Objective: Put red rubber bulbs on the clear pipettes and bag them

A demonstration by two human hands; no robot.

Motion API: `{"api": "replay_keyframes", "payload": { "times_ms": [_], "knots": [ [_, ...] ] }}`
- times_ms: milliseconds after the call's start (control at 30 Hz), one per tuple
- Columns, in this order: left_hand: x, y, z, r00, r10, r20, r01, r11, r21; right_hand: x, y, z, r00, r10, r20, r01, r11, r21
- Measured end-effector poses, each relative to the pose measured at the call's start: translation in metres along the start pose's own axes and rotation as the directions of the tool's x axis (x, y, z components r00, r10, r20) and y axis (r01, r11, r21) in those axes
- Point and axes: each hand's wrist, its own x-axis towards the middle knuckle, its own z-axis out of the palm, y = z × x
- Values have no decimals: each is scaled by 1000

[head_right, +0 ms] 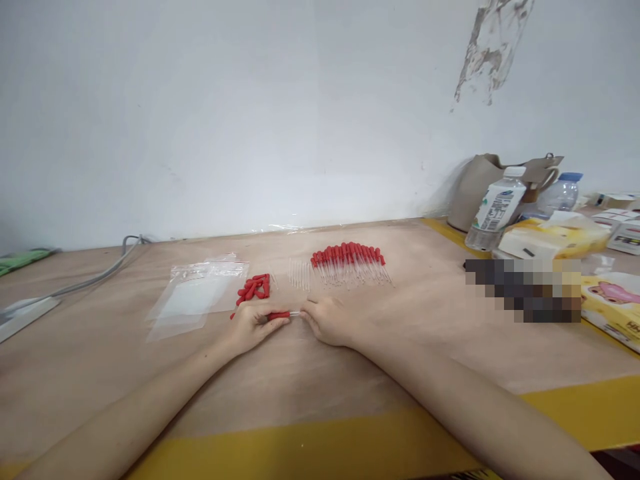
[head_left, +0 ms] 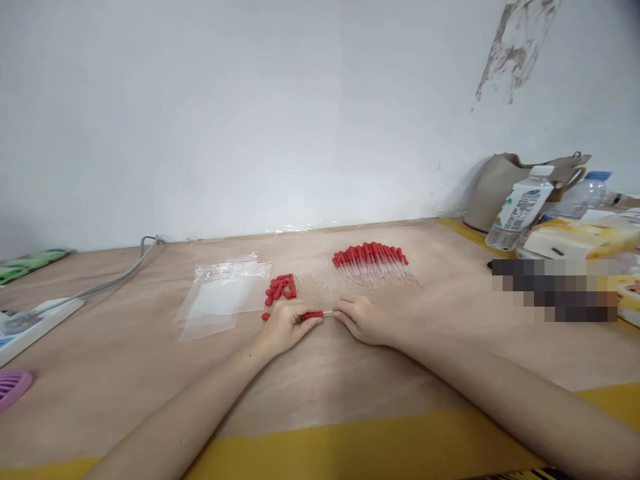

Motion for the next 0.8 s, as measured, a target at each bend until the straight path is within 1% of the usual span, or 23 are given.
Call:
{"api": "replay_keyframes", "payload": {
  "times_ms": [67,100,167,200,233,267,300,367,400,467,533,600,700,800],
  "knots": [
    [0,0,-9,999,49,-8,-48,996,70,1,-2,-9,1000,4,1,-4,999,-34],
    [-1,-2,-14,998,63,-16,-61,993,105,3,-1,-14,999,32,-6,-32,999,-36],
    [-3,-6,-28,999,41,-10,-39,986,162,7,7,-22,986,166,-17,-165,986,16],
    [-4,-9,-35,1000,10,24,-14,985,174,11,13,-25,965,260,-17,-259,964,63],
    [-5,-12,-42,997,-21,74,8,985,170,15,20,-27,935,355,-18,-352,930,105],
    [-6,-15,-48,991,-51,125,31,987,158,20,29,-29,902,430,-33,-423,897,127],
    [-7,-17,-53,983,-72,170,47,988,148,25,37,-29,870,486,-76,-474,870,135],
    [-8,-22,-62,967,-91,238,57,988,144,37,52,-27,811,565,-153,-556,825,103],
    [-8,-23,-66,959,-95,266,55,987,152,42,57,-25,779,603,-172,-598,797,84],
    [-7,-26,-71,942,-107,318,55,984,169,52,63,-20,722,673,-159,-678,734,29],
    [-8,-28,-75,924,-127,362,68,983,171,60,65,-15,672,730,-125,-738,675,-29],
    [-8,-30,-76,911,-143,386,90,984,153,64,65,-11,639,761,-112,-769,635,-73],
    [-9,-32,-76,899,-155,409,110,985,131,65,67,-6,613,782,-116,-790,603,-107],
    [-8,-31,-76,894,-173,414,121,981,149,65,68,-3,611,782,-124,-791,598,-129]
  ]
}}
